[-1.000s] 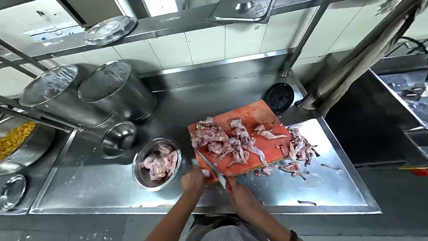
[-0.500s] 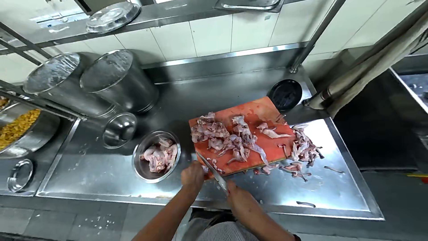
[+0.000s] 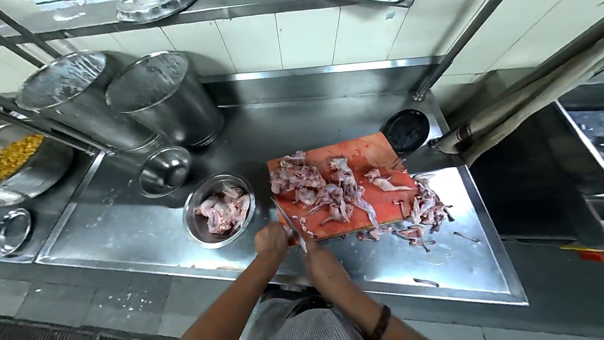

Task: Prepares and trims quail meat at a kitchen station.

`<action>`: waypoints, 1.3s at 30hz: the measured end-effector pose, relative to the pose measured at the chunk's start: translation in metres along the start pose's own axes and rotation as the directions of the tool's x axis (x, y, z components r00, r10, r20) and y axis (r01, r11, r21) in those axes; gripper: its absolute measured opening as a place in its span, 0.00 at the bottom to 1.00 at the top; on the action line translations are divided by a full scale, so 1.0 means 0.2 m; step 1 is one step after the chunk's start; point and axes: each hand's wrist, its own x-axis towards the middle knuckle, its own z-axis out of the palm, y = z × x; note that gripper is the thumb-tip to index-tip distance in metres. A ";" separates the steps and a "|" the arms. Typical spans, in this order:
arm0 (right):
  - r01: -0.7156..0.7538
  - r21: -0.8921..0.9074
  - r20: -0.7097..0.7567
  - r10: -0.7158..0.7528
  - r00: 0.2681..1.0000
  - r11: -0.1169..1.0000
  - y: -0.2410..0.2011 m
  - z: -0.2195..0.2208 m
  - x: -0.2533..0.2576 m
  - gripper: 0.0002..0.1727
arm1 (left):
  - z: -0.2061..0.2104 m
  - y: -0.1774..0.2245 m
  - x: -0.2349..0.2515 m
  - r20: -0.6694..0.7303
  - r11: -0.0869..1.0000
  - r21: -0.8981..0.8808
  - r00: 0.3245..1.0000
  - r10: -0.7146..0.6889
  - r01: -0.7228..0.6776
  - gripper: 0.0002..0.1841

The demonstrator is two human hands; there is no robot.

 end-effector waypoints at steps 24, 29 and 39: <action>-0.149 -0.084 -0.029 0.147 0.989 0.985 0.10 0.16 -0.18 0.21 | 0.07 -0.01 0.01 0.037 0.987 -0.161 0.999 -0.006 0.012 0.20; -0.285 -0.114 0.057 0.292 0.955 0.952 0.35 0.22 -0.53 0.25 | 0.07 -0.17 0.11 0.051 0.934 -0.350 0.995 0.091 -0.067 0.22; -0.058 -0.258 -0.441 -0.064 0.895 0.964 0.12 -0.05 -0.01 0.27 | 0.18 -0.37 -0.08 -0.517 0.289 -0.751 0.800 0.304 -0.594 0.36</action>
